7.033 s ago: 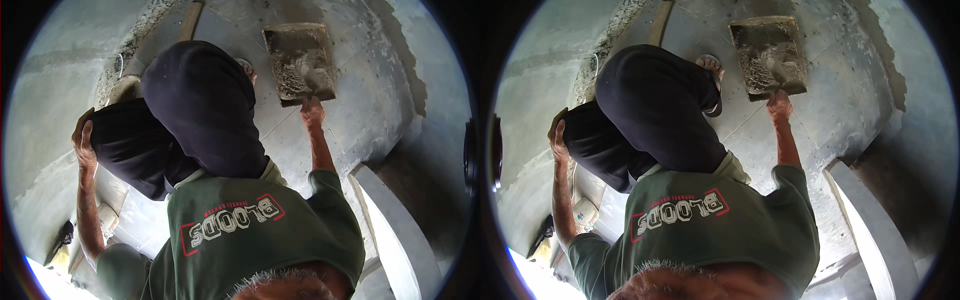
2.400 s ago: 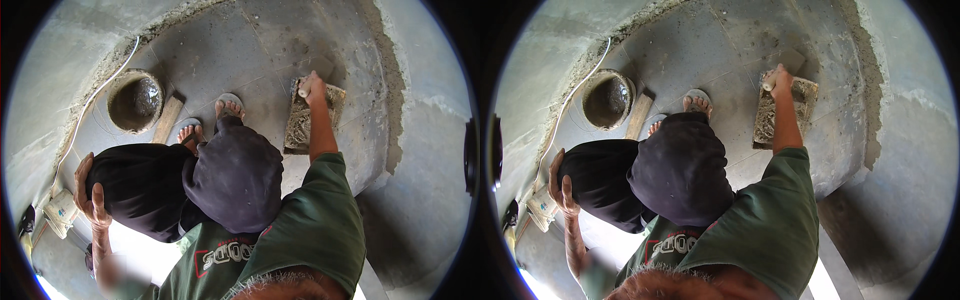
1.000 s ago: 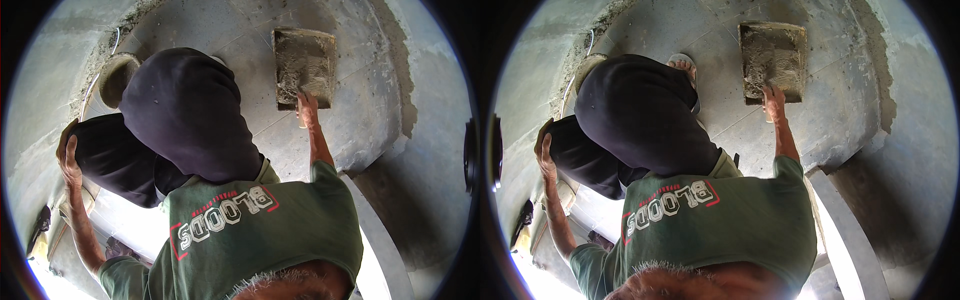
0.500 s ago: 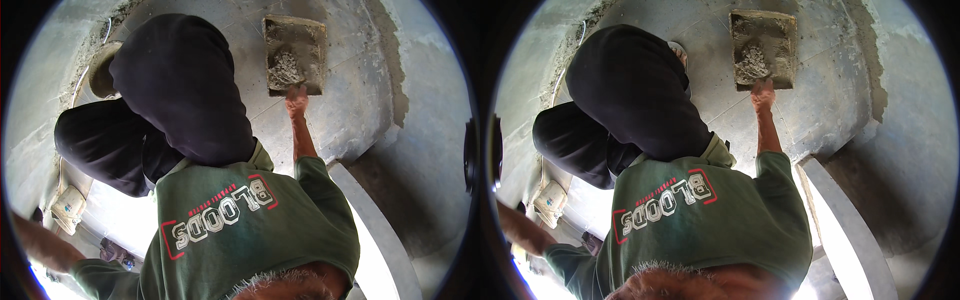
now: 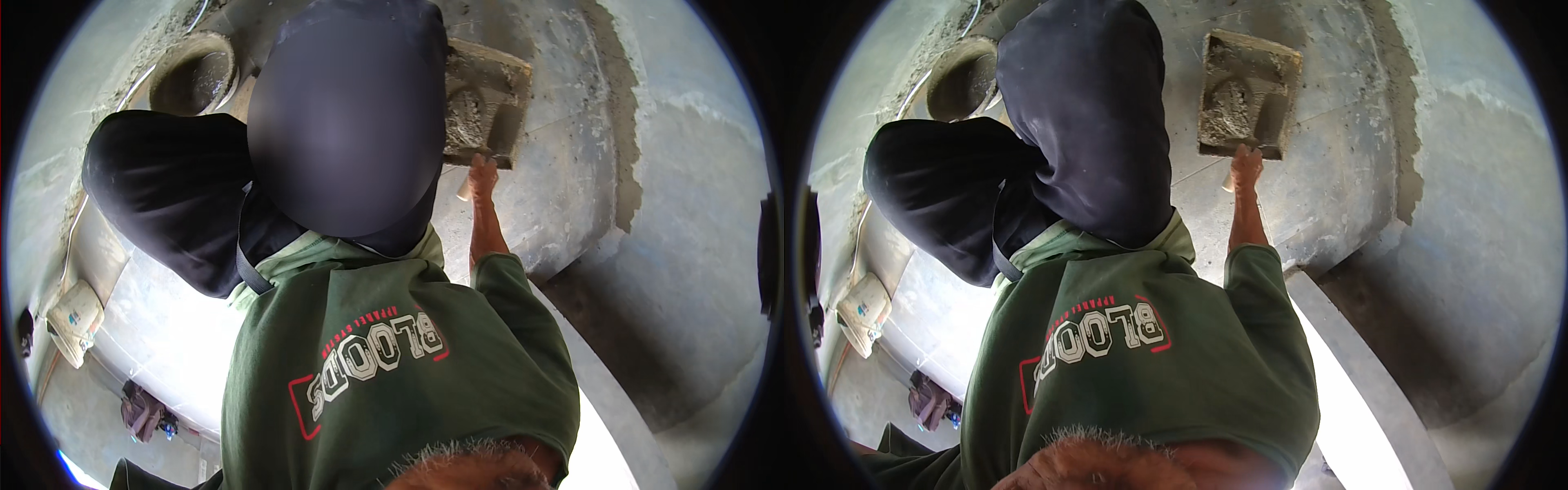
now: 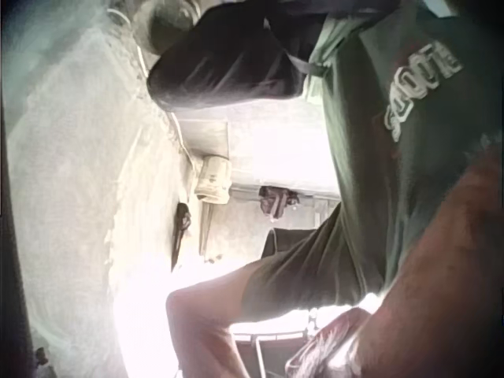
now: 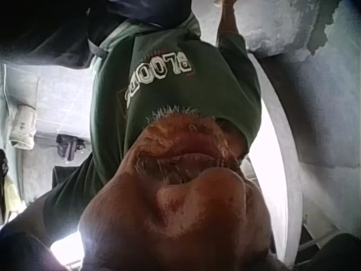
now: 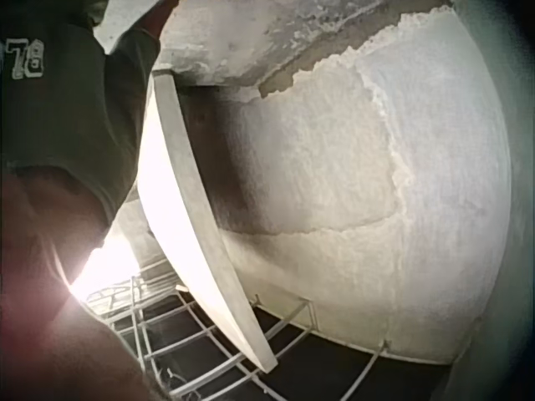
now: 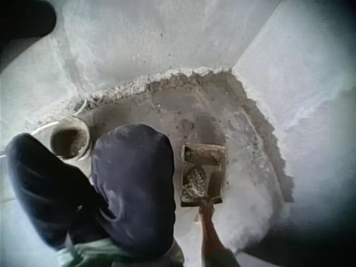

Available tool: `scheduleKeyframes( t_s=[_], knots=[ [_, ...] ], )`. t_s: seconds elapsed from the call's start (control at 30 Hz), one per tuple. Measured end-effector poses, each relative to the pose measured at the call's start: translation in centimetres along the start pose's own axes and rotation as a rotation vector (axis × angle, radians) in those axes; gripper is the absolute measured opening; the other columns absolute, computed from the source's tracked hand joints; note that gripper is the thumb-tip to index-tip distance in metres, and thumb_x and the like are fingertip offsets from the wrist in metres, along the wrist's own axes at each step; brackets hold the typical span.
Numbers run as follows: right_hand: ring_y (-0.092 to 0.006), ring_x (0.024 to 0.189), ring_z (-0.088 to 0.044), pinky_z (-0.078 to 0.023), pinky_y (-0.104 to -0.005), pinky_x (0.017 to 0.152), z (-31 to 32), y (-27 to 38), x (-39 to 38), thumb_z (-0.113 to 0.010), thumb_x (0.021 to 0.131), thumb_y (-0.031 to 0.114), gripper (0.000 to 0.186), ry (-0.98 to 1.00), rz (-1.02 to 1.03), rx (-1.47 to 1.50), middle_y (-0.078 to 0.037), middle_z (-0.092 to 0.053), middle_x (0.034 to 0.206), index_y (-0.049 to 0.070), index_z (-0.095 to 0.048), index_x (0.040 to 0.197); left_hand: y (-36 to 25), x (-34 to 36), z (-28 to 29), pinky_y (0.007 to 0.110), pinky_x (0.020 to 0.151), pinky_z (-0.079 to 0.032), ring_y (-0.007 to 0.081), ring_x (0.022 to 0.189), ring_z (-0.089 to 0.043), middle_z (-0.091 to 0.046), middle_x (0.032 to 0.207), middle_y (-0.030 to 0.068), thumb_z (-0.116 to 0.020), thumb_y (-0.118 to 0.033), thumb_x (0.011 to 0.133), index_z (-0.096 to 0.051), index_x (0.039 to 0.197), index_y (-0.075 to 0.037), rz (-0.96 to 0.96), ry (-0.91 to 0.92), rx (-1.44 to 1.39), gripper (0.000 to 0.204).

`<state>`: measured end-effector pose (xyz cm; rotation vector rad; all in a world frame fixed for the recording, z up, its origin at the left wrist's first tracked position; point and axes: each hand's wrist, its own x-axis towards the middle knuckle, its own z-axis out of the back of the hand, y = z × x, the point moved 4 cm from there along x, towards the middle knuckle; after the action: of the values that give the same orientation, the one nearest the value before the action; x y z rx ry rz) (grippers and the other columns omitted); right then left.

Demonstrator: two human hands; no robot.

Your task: The recorder uses a trowel to apply mortar onto a tiled floor and smooth it into gaps.

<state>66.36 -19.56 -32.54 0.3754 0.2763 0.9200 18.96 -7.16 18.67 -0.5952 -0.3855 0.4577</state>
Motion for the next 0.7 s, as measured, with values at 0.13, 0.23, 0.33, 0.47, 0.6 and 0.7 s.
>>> scheduleKeyframes(
  t_s=[0.13,0.23,0.33,0.47,0.6,0.7],
  knots=[
    [-0.0454,0.080,-0.058,-0.046,-0.0485,0.070,2.2,4.2,0.5,-0.057,0.088,0.035,0.043,-0.077,0.105,0.030,-0.028,-0.058,0.074,-0.008,-0.062,0.084,0.7,-0.8,-0.9,0.057,0.109,-0.027,0.0360,0.136,-0.035,-0.036,0.146,0.0201,-0.032,-0.065,0.091,-0.041,0.139,-0.005,0.024,-0.042,0.027,0.078],
    [-0.0351,0.083,-0.061,-0.050,-0.0422,0.073,4.2,10.7,-1.0,-0.058,0.091,0.032,0.046,0.162,0.128,0.119,-0.022,-0.064,0.096,-0.008,-0.058,0.114,0.9,-0.9,-1.2,0.057,0.109,-0.027,0.0363,0.136,-0.034,-0.036,0.147,0.0201,-0.031,-0.066,0.090,-0.041,0.140,-0.005,0.037,-0.066,0.039,0.079],
    [-0.0216,0.087,-0.060,-0.049,-0.0382,0.073,9.0,17.6,-3.8,-0.052,0.096,0.038,0.049,0.355,-0.201,1.005,-0.013,-0.063,0.105,-0.004,-0.055,0.121,0.9,-1.2,-1.7,0.058,0.109,-0.027,0.0367,0.136,-0.034,-0.035,0.147,0.0202,-0.030,-0.067,0.090,-0.040,0.140,-0.005,0.055,-0.101,0.059,0.080],
    [-0.0208,0.108,-0.053,-0.041,-0.0361,0.093,15.9,27.1,-8.1,-0.047,0.096,0.041,0.063,0.562,0.049,1.365,-0.013,-0.055,0.123,-0.007,-0.038,0.136,0.8,-2.6,-1.9,0.059,0.108,-0.027,0.0371,0.136,-0.034,-0.035,0.147,0.0203,-0.029,-0.067,0.090,-0.040,0.140,-0.006,0.079,-0.155,0.083,0.080],
    [-0.0351,0.124,-0.042,-0.033,-0.0427,0.105,18.6,32.0,-10.4,-0.061,0.087,0.032,0.079,0.257,0.653,0.671,-0.028,-0.039,0.137,-0.012,-0.025,0.141,0.7,-3.3,-2.5,0.059,0.108,-0.026,0.0376,0.136,-0.034,-0.034,0.147,0.0203,-0.028,-0.068,0.089,-0.040,0.141,-0.007,0.084,-0.197,0.090,0.081],
    [-0.0386,0.126,-0.040,-0.031,-0.0442,0.107,18.2,32.3,-11.2,-0.064,0.084,0.030,0.085,0.251,0.592,0.649,-0.031,-0.035,0.138,-0.013,-0.020,0.142,0.9,-3.3,-2.8,0.060,0.108,-0.026,0.0380,0.136,-0.033,-0.034,0.148,0.0204,-0.027,-0.069,0.089,-0.039,0.141,-0.007,0.077,-0.221,0.086,0.082]
  ],
)
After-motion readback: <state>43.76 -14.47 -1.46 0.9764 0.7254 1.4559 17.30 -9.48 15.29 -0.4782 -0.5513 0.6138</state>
